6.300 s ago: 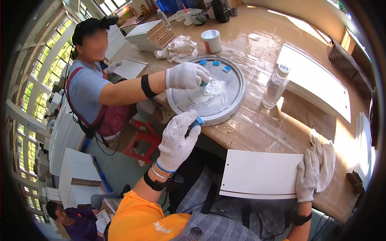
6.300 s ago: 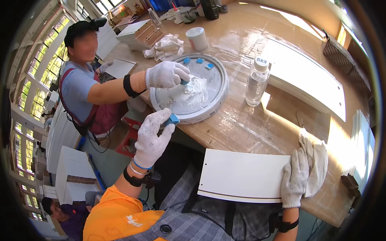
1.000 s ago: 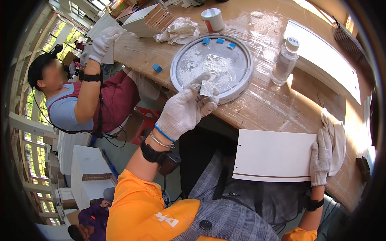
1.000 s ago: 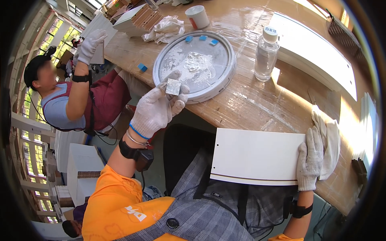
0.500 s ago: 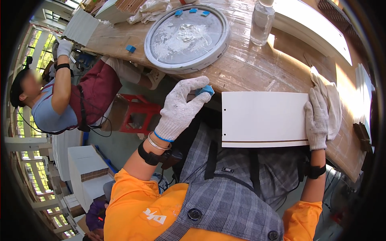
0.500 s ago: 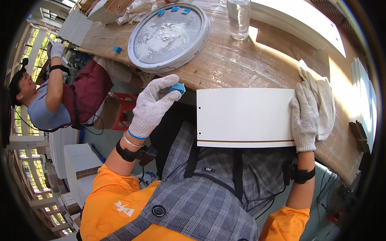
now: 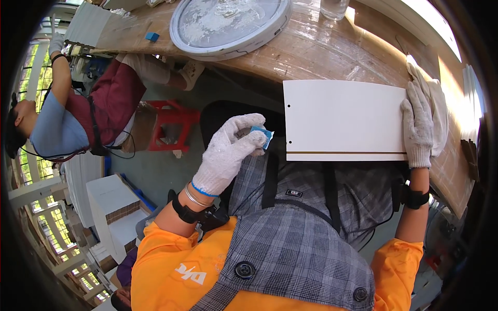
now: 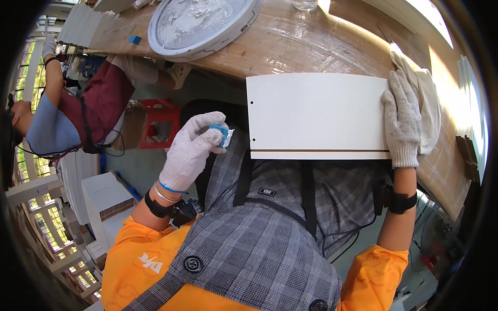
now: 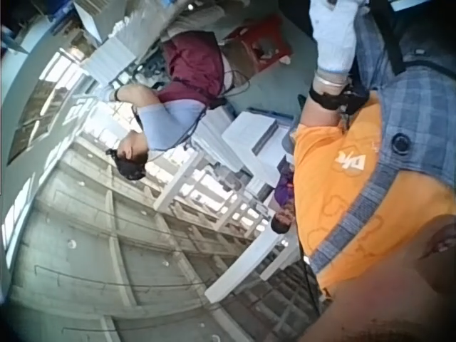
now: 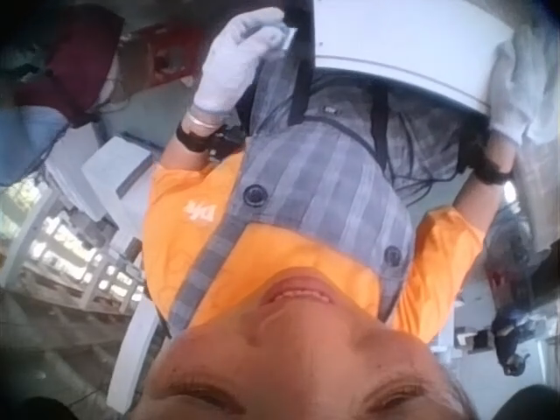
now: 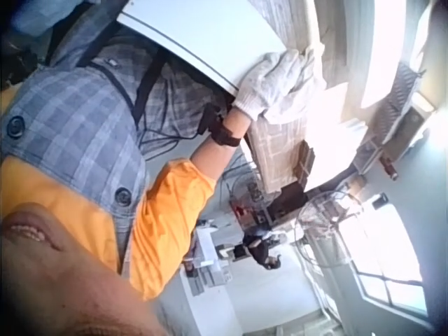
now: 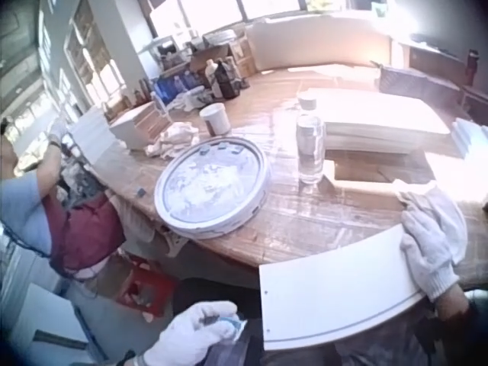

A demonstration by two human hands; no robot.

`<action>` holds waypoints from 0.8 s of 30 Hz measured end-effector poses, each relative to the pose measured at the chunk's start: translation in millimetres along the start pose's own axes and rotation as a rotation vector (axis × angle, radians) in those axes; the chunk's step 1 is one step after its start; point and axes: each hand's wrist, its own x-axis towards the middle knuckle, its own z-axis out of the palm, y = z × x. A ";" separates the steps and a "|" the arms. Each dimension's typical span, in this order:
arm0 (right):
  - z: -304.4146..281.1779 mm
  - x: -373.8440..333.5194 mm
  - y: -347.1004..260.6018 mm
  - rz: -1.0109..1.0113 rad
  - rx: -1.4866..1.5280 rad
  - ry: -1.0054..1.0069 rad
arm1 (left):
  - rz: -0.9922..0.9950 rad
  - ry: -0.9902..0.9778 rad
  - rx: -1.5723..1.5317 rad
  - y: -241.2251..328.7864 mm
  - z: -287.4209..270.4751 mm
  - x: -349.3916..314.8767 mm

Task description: The recorder is polishing or cleaning small white wooden panels using a blue applicator block and a white cloth in a factory setting.

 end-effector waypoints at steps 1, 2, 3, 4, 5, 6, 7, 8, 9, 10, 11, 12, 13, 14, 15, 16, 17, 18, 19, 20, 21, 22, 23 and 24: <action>-0.1 -1.0 1.3 0.001 0.003 0.002 | -0.155 -0.077 -0.330 -4.1 -3.1 -1.5; -0.6 -1.7 2.5 0.002 0.005 0.005 | -0.310 -0.155 -0.658 -9.4 -5.6 -2.6; -0.5 -1.9 3.4 0.001 0.007 0.008 | -0.327 -0.208 -0.801 -16.1 -5.9 -3.1; -0.5 -2.1 4.4 -0.014 -0.005 0.011 | -0.324 -0.209 -0.799 -18.4 -5.8 -5.1; -0.7 -2.2 4.8 -0.028 -0.017 0.013 | -0.376 -0.205 -0.845 -18.4 -4.6 -6.8; -0.7 -2.6 4.4 -0.025 -0.015 0.016 | -0.431 -0.202 -0.890 -18.4 -3.4 -8.7; -0.9 -2.8 4.1 -0.034 -0.013 0.023 | -0.431 -0.204 -0.886 -18.2 -2.2 -10.0; -1.2 -3.0 3.8 -0.041 -0.012 0.029 | -0.377 -0.181 -0.813 -18.1 -0.8 -11.1; -1.3 -2.7 3.1 -0.036 -0.012 0.030 | -0.323 -0.157 -0.739 -18.2 1.4 -12.1; -1.4 -2.0 1.5 -0.023 0.006 0.028 | -0.325 -0.160 -0.736 -15.1 4.6 -13.7; -1.1 -1.6 0.2 -0.009 0.024 0.025 | -0.211 -0.072 -0.459 -9.2 8.7 -15.8; -1.0 -0.8 -1.1 -0.005 0.023 0.025 | -0.093 0.015 -0.183 -6.4 12.2 -17.3; -0.7 0.0 -2.1 -0.006 0.031 0.029 | 0.004 0.041 -0.150 -10.5 14.2 -17.6; -0.3 0.2 -2.2 -0.007 0.040 0.032 | 0.002 0.038 -0.149 -14.5 14.4 -17.7; -0.2 -0.2 -1.2 -0.004 0.038 0.031 | 0.093 0.033 0.054 -18.1 14.4 -17.0; 0.3 -0.8 0.0 -0.009 0.039 0.036 | 0.185 0.028 0.257 -19.9 14.8 -16.6; 0.7 -1.1 1.1 -0.013 0.040 0.041 | 0.206 0.019 0.332 -17.8 17.2 -16.7; 0.5 -1.2 1.8 -0.011 0.039 0.040 | 0.205 0.017 0.332 -16.8 19.0 -16.1; 0.3 -1.1 2.5 -0.018 0.034 0.044 | 0.256 0.017 0.369 -16.0 20.6 -14.9; 0.0 -1.4 2.9 -0.026 0.029 0.049 | 0.307 0.017 0.407 -15.8 21.9 -13.6; 0.1 -1.1 2.6 -0.025 0.031 0.048 | 0.305 0.017 0.408 -16.0 22.9 -12.4; 0.0 -0.5 1.5 -0.024 0.029 0.045 | 0.353 0.025 0.463 -16.2 23.7 -11.2; -0.1 0.0 0.8 -0.022 0.027 0.043 | 0.400 0.033 0.518 -16.3 24.2 -10.6; -0.1 0.1 0.5 -0.021 0.027 0.042 | 0.399 0.032 0.519 -16.8 24.1 -10.7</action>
